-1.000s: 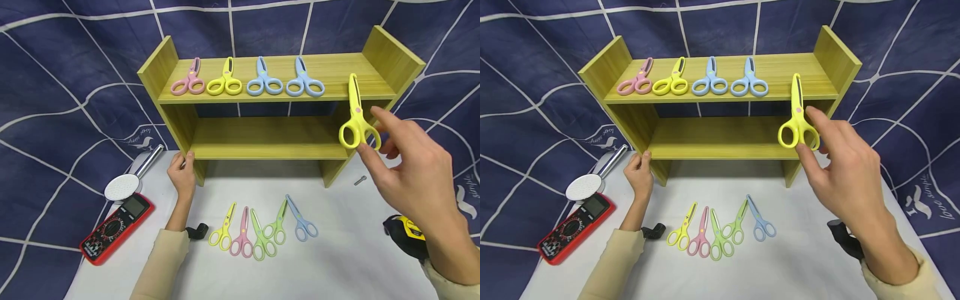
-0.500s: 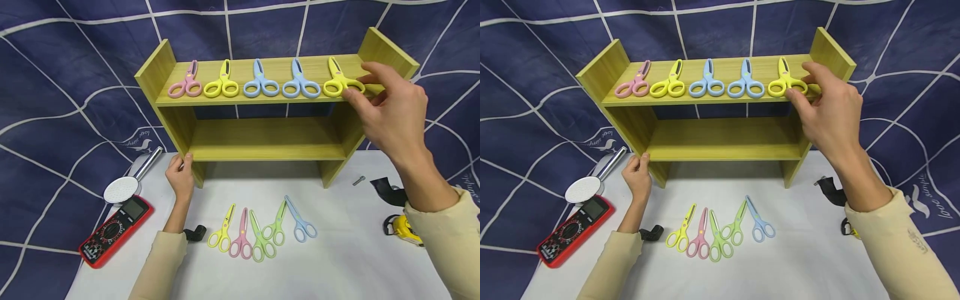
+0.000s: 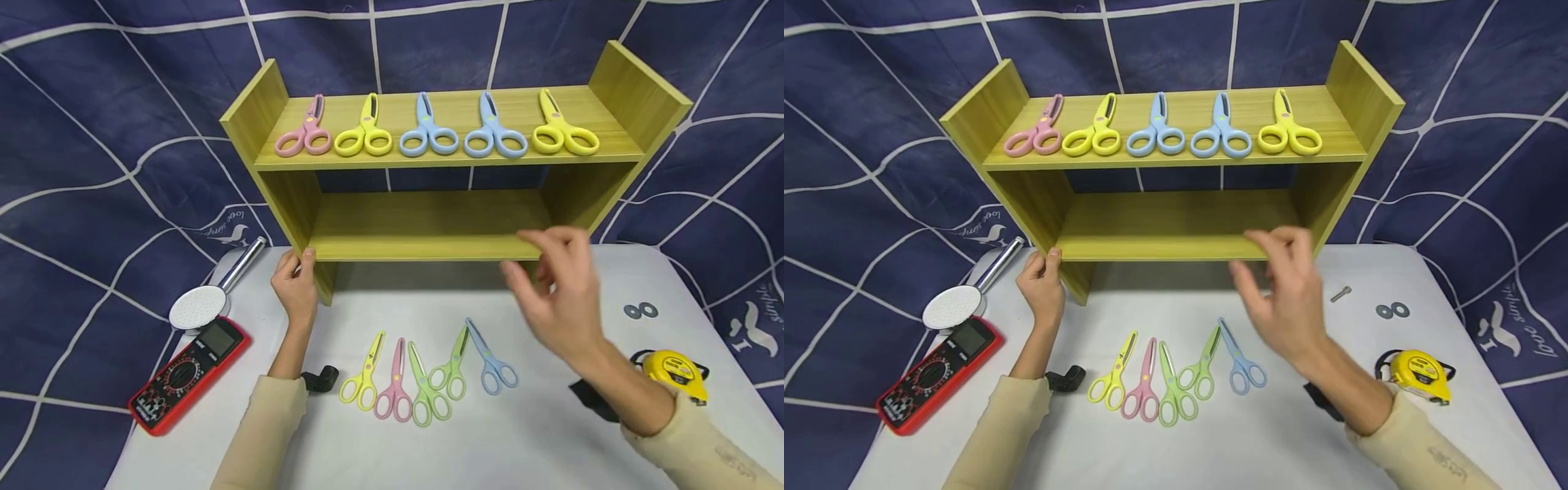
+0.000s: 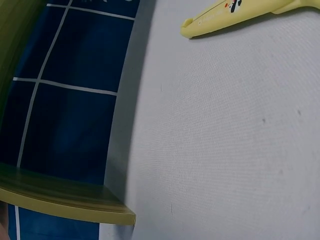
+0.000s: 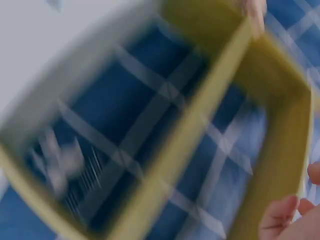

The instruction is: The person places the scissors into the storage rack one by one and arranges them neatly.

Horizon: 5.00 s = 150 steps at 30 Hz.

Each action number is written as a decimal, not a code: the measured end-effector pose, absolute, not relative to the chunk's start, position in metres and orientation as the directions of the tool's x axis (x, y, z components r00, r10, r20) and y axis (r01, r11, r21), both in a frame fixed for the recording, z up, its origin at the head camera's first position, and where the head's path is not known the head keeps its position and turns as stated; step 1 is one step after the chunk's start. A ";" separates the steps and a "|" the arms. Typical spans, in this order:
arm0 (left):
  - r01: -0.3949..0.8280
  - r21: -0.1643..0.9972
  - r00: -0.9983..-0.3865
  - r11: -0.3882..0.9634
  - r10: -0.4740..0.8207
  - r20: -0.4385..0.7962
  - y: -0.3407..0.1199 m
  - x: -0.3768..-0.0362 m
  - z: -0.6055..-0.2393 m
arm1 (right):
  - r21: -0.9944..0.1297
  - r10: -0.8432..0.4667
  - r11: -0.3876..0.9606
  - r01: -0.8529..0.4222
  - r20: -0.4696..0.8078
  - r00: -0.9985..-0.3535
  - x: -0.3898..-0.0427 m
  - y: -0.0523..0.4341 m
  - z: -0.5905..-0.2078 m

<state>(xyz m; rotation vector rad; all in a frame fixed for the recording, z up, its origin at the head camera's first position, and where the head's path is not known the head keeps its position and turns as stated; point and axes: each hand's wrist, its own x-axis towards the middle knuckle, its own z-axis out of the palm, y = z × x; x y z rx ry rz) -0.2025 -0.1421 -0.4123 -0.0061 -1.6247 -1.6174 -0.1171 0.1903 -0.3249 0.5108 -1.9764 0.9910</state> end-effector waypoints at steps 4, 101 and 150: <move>0.538 0.826 -0.654 0.171 -0.534 0.536 -0.142 -0.203 -0.412 | -0.557 -0.218 0.566 -0.607 0.609 -0.762 -0.087 0.162 -0.386; 0.530 0.833 -0.659 0.158 -0.542 0.522 -0.140 -0.206 -0.414 | -0.319 -0.293 0.637 -0.702 0.742 -0.603 -0.146 0.076 -0.379; 0.524 0.832 -0.660 0.182 -0.530 0.532 -0.142 -0.204 -0.413 | -0.274 -0.707 0.693 -0.667 -0.075 -0.703 -0.058 0.082 -0.460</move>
